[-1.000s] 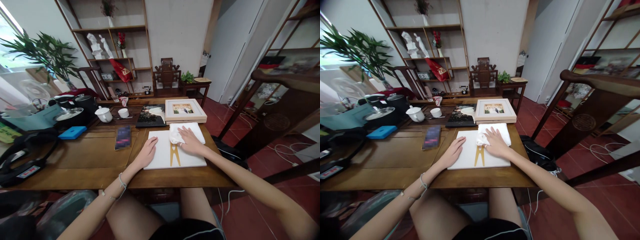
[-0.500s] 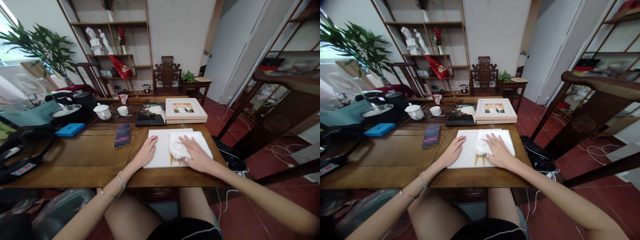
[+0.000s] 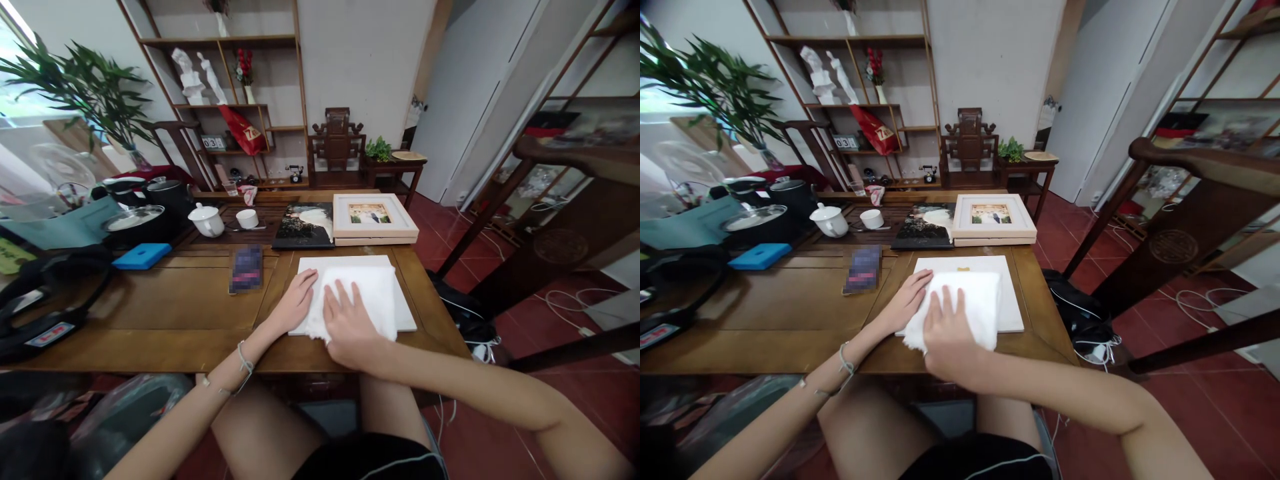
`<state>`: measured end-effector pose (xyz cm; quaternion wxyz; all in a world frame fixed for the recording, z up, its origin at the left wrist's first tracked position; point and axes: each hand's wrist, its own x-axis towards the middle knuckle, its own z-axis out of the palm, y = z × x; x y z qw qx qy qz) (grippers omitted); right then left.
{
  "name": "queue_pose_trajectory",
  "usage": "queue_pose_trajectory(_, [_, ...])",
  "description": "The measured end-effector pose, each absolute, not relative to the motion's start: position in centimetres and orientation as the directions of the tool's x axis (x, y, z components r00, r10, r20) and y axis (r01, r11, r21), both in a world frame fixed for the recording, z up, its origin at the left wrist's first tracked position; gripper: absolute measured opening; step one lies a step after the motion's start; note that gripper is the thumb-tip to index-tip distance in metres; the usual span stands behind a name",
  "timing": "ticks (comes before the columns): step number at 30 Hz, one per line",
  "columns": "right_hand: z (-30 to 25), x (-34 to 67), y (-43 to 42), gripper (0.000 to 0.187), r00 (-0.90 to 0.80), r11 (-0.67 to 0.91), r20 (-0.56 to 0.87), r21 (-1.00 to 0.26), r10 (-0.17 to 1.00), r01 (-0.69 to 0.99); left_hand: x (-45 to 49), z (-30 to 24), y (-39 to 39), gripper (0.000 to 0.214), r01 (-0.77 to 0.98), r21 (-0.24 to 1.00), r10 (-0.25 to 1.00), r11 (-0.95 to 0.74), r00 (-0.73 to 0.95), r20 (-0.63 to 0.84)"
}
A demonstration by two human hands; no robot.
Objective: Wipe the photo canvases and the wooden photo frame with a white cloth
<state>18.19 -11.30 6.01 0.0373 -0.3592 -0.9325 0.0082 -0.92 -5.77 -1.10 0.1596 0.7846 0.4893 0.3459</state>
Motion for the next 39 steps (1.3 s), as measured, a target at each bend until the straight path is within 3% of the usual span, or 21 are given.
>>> queue_pose_trajectory(5, [5.3, 18.0, -14.8, 0.071, -0.824, 0.833, 0.124, -0.038, 0.552, 0.552, -1.3, -1.4, -5.7, 0.043, 0.603, 0.618, 0.863, -0.504, 0.317, 0.395])
queue_pose_trajectory(10, [6.3, 18.4, -11.3, 0.062, -0.754, 0.756, 0.059, -0.085, 0.654, 0.649, -1.5, -1.8, -5.4, 0.042, 0.598, 0.631, 0.868, -0.494, 0.303, 0.393])
queue_pose_trajectory(15, [7.5, 16.9, -9.0, 0.064, -0.645, 0.645, -0.001, -0.004, 0.765, 0.765, -1.6, -1.8, -5.2, 0.042, 0.575, 0.659, 0.875, -0.485, 0.314, 0.369])
queue_pose_trajectory(20, [6.0, 15.7, -13.0, 0.072, -0.712, 0.714, 0.066, 0.007, 0.699, 0.701, -1.8, -1.5, -5.2, 0.040, 0.569, 0.675, 0.883, -0.469, 0.280, 0.377])
queue_pose_trajectory(25, [5.3, 17.2, -14.4, 0.069, -0.808, 0.822, 0.153, -0.119, 0.569, 0.557, -2.1, -1.6, -5.2, 0.040, 0.548, 0.671, 0.866, -0.500, 0.306, 0.396])
queue_pose_trajectory(34, [8.4, 20.1, -3.3, 0.032, -0.657, 0.639, 0.123, -0.419, 0.744, 0.645, -0.8, -0.8, -5.7, 0.042, 0.681, 0.574, 0.888, -0.455, 0.305, 0.343])
queue_pose_trajectory(36, [9.2, 19.6, -1.2, 0.030, -0.617, 0.560, 0.077, -0.518, 0.783, 0.647, -0.8, -0.7, -5.8, 0.043, 0.689, 0.566, 0.889, -0.453, 0.301, 0.345])
queue_pose_trajectory(39, [10.2, 18.1, 0.9, 0.033, -0.581, 0.481, -0.001, -0.560, 0.814, 0.675, -0.9, -0.9, -5.7, 0.044, 0.683, 0.565, 0.884, -0.463, 0.304, 0.356])
